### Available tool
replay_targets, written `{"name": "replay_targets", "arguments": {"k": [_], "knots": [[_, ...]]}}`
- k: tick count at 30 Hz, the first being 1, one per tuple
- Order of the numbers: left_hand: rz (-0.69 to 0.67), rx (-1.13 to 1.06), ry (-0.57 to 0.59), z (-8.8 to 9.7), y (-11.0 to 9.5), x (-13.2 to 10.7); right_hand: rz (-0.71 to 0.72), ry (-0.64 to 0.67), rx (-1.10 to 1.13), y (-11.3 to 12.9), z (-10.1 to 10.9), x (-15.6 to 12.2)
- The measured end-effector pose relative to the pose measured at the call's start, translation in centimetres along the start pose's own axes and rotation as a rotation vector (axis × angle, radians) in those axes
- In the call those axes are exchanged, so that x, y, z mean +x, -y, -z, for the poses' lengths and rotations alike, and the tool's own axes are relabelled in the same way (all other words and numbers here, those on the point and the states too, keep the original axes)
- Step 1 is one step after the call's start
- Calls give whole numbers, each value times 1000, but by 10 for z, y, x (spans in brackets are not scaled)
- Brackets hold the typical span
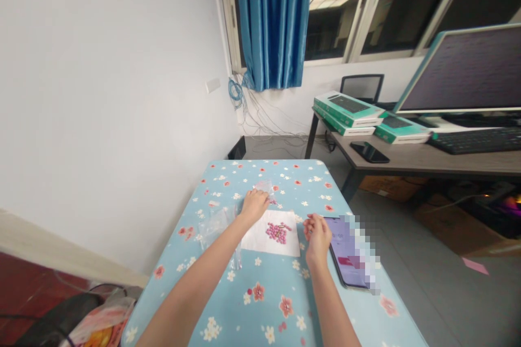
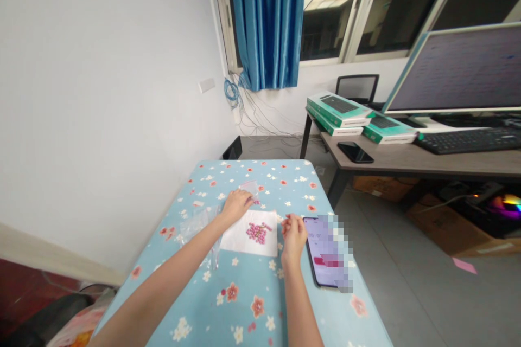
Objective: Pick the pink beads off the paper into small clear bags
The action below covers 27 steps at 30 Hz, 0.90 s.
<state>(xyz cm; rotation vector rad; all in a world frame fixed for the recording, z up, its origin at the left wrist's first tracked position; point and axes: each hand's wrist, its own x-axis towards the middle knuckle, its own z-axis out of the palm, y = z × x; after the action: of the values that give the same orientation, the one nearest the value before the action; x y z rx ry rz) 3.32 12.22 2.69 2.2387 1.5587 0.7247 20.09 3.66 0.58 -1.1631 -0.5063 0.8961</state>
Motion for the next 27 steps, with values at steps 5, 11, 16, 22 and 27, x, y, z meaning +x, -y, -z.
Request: {"name": "replay_targets", "arguments": {"k": [5, 11, 16, 22, 27], "knots": [[104, -270, -159, 10, -1, -3, -27, -4, 18, 1, -4, -4], [305, -707, -356, 25, -8, -35, -32, 198, -92, 6, -7, -10], [514, -1162, -332, 30, -22, -78, -101, 513, -142, 13, -12, -22], [662, -1272, -280, 21, -30, -102, -124, 699, -203, 17, -9, -32], [547, -952, -373, 19, -30, -110, -136, 714, -222, 17, -5, -29]]}}
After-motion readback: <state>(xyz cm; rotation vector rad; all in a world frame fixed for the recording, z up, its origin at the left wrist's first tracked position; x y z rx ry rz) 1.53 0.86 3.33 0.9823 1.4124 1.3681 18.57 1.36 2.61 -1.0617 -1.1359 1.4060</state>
